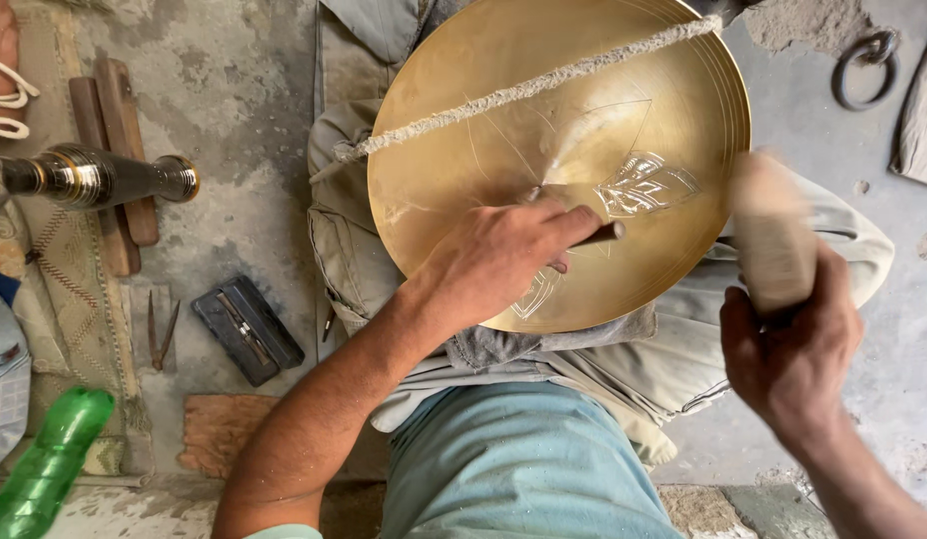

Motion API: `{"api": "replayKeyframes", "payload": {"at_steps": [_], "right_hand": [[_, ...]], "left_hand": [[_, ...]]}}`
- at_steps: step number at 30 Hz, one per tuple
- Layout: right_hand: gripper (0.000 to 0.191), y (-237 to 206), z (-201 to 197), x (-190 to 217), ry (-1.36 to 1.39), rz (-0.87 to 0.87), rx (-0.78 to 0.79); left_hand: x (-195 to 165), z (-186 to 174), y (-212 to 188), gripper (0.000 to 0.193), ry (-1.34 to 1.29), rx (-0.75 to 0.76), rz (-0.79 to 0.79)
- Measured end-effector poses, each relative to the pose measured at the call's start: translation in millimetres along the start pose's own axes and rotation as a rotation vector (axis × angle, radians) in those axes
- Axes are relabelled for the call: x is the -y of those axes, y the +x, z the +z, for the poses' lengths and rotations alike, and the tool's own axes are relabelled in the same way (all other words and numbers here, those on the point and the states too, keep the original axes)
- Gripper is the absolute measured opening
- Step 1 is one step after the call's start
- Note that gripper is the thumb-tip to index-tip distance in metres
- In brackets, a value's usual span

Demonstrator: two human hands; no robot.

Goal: The person sits on the floor with a brass plate resting on their lap and engraves a decorative floral pattern into it. They hold a chisel against the plate with one hand and strike it with a wooden mallet held in the other hand, repositioning the chisel along the drawn lines as the pattern is worked.

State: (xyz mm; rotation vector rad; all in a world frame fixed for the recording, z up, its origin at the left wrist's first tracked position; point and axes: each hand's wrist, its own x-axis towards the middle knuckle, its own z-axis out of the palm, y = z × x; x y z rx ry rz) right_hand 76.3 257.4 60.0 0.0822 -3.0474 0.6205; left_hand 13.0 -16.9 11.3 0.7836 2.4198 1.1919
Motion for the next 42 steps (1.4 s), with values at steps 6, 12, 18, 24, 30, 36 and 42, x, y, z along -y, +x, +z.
{"api": "replayKeyframes", "payload": {"at_steps": [6,12,18,24,30,36,42], "right_hand": [[0.043,-8.3,-7.8,-21.4,-0.121,-0.11,-0.032],[0.042,3.8,-17.9,-12.1,0.382,0.115,-0.028],[0.055,25.0,-26.6,10.0,-0.157,-0.02,0.061],[0.04,23.7,-17.7,12.9,-0.11,0.038,0.167],[0.046,11.2,-29.0,-20.0,-0.367,-0.158,0.033],[0.045,22.3,-26.9,-10.0,-0.317,-0.209,0.082],[0.058,54.8,-34.2,35.4,-0.464,-0.456,0.019]], "left_hand": [[2.0,-4.6,-0.5,0.027,-0.109,-0.122,-0.006],[-0.7,-6.4,0.5,0.034,-0.052,-0.166,-0.005],[-3.1,-4.8,6.3,0.027,-0.068,-0.112,-0.031],[-4.3,-5.9,7.4,0.025,-0.127,-0.06,-0.078],[-17.0,3.6,-19.6,0.022,-0.164,-0.532,-0.15],[-20.1,31.1,-38.3,0.03,-0.337,-0.716,-0.402],[-16.4,49.7,-47.1,0.03,-0.166,-0.769,-0.412]]}}
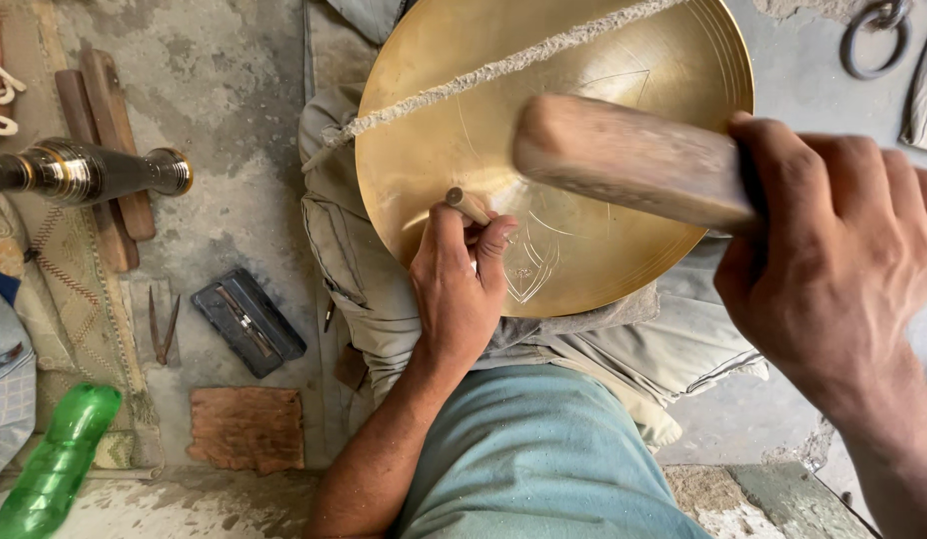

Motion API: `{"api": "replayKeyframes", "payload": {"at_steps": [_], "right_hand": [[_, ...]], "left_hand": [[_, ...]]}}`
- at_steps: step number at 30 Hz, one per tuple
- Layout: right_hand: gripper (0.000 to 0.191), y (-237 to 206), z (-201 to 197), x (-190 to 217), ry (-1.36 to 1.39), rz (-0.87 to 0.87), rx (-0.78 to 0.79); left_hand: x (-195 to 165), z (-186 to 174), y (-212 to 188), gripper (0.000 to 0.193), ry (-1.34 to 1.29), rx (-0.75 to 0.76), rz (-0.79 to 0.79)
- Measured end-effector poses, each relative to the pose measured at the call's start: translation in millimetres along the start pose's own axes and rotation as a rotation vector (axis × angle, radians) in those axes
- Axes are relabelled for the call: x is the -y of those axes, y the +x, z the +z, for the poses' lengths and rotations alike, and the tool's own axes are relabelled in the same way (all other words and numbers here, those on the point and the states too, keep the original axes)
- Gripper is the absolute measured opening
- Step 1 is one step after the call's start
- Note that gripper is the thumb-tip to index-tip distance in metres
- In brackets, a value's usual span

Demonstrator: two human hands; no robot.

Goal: The person sits on the floor with a brass plate resting on their lap and engraves a decorative floral pattern into it. They hold a chisel against the plate with one hand and strike it with a wooden mallet held in the other hand, repositioning the chisel along the drawn lines as the pattern is worked.

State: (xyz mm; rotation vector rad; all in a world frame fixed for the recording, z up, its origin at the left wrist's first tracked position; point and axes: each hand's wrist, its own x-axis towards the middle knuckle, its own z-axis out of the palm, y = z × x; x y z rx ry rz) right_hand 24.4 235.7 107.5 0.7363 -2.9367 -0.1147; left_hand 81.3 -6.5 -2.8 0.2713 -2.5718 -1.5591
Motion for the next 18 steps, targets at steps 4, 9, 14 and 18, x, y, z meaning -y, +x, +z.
{"api": "replayKeyframes", "payload": {"at_steps": [4,9,14,18], "right_hand": [[0.059,36.8,-22.9,19.3,0.325,0.064,0.061],[0.056,64.2,-48.6,25.5,0.038,-0.197,0.037],[0.055,62.9,-42.6,17.9,0.277,-0.036,0.114],[0.055,46.0,-33.5,0.9,0.518,0.345,0.294]], "left_hand": [[3.2,2.5,-0.7,0.033,-0.06,0.0,-0.031],[2.8,3.7,3.6,0.031,-0.025,0.007,0.021],[2.6,-2.2,18.1,0.033,0.052,0.128,0.123],[-0.7,-6.6,32.3,0.034,0.07,0.298,0.197]]}}
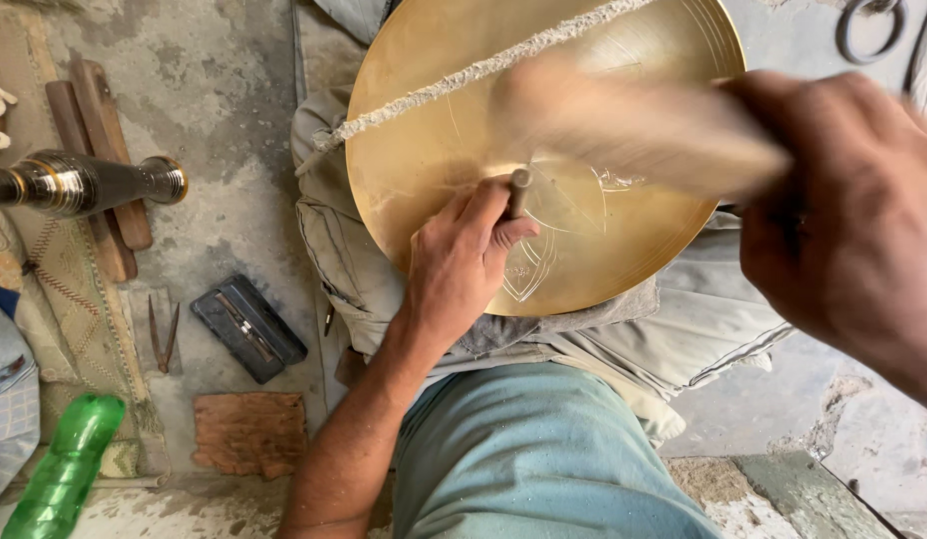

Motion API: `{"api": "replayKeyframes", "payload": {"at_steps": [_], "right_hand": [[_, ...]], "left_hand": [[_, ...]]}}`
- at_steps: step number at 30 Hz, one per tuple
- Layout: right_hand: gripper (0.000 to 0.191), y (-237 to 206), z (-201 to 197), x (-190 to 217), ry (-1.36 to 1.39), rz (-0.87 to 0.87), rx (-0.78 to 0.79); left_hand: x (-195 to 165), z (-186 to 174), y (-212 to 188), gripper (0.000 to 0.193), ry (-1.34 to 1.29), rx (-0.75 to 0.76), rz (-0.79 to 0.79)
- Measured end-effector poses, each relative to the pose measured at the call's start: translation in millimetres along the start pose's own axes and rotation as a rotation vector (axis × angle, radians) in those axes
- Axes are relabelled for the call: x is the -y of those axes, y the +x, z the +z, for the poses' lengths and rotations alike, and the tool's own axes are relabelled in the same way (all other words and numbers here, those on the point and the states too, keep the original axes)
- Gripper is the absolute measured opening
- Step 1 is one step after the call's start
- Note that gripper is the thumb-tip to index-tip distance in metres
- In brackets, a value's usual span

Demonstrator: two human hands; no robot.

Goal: The person sits on the floor with a brass plate resting on their lap and engraves a decorative floral pattern into it. They hold a chisel against the plate with one hand and strike it with a wooden mallet held in the other hand, repositioning the chisel along the drawn lines as the pattern is worked.

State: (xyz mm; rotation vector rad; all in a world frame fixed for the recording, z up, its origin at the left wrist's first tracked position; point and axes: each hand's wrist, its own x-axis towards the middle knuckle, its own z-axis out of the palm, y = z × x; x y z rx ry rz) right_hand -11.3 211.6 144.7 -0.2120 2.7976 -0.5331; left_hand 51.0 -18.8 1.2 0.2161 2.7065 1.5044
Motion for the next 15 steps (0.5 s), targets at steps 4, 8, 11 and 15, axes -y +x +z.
{"api": "replayKeyframes", "payload": {"at_steps": [4,8,11,15], "right_hand": [[0.053,-14.3,14.2,-23.1,-0.32,-0.167,-0.06],[0.048,-24.7,31.5,-39.0,-0.19,0.083,0.006],[0.043,-28.9,42.2,-41.2,-0.341,-0.121,-0.098],[0.047,-33.8,39.4,-37.3,-0.353,-0.174,-0.109]], "left_hand": [[-1.2,-7.9,11.0,0.025,0.024,0.163,0.063],[-1.7,-11.3,17.1,0.031,-0.058,0.256,0.07],[-0.4,-11.7,17.4,0.031,-0.066,0.274,0.081],[1.6,-10.4,11.9,0.027,-0.052,0.241,0.064]]}}
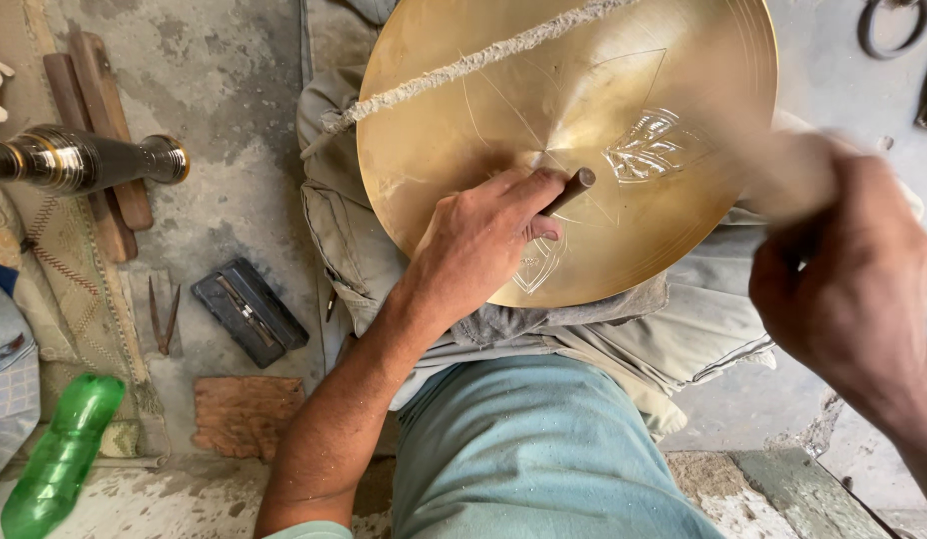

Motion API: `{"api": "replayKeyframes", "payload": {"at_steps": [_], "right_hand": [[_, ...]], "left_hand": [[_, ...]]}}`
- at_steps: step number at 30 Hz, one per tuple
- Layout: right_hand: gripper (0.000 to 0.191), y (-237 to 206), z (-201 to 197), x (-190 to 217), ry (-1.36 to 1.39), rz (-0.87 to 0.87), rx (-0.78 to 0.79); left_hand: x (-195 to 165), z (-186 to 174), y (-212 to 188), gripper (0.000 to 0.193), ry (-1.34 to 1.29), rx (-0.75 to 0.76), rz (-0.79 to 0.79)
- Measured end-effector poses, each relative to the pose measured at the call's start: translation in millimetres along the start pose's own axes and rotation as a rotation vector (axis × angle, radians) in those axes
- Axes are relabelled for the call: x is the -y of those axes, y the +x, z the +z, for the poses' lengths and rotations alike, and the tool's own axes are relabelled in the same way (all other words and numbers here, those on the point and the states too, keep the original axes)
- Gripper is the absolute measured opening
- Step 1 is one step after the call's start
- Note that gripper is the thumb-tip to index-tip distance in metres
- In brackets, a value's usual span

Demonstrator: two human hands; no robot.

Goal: The person sits on the floor with a brass plate resting on their lap and engraves a decorative floral pattern into it. They hold a chisel against the plate with one hand and strike it with a wooden mallet held in the other hand, repositioning the chisel along the drawn lines as the pattern is worked.

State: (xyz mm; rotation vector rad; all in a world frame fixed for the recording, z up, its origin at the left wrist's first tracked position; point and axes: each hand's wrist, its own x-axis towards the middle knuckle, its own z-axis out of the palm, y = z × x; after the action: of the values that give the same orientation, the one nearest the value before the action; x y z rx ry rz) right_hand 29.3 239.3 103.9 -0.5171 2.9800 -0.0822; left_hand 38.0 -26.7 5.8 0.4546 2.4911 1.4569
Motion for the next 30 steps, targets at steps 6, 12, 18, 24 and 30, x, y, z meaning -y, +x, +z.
{"api": "replayKeyframes", "payload": {"at_steps": [6,12,18,24,30], "right_hand": [[0.053,1.0,-6.9,3.9,0.297,0.154,0.039],[0.053,-2.2,-0.6,-0.7,0.217,0.108,0.035],[0.055,-0.6,11.5,-6.3,0.636,0.225,-0.015],[0.061,1.5,9.0,-2.4,0.168,0.104,0.068],[0.05,8.4,1.8,6.7,0.044,0.045,-0.017]], "left_hand": [[5.8,-1.5,-1.5,0.031,-0.015,-0.169,-0.026],[7.0,-8.3,1.5,0.039,0.078,-0.108,0.052],[6.7,-10.5,7.3,0.034,0.033,-0.011,0.088],[5.5,-8.4,10.7,0.033,0.025,0.06,0.081],[3.5,-8.2,5.6,0.032,0.022,0.04,0.038]]}}
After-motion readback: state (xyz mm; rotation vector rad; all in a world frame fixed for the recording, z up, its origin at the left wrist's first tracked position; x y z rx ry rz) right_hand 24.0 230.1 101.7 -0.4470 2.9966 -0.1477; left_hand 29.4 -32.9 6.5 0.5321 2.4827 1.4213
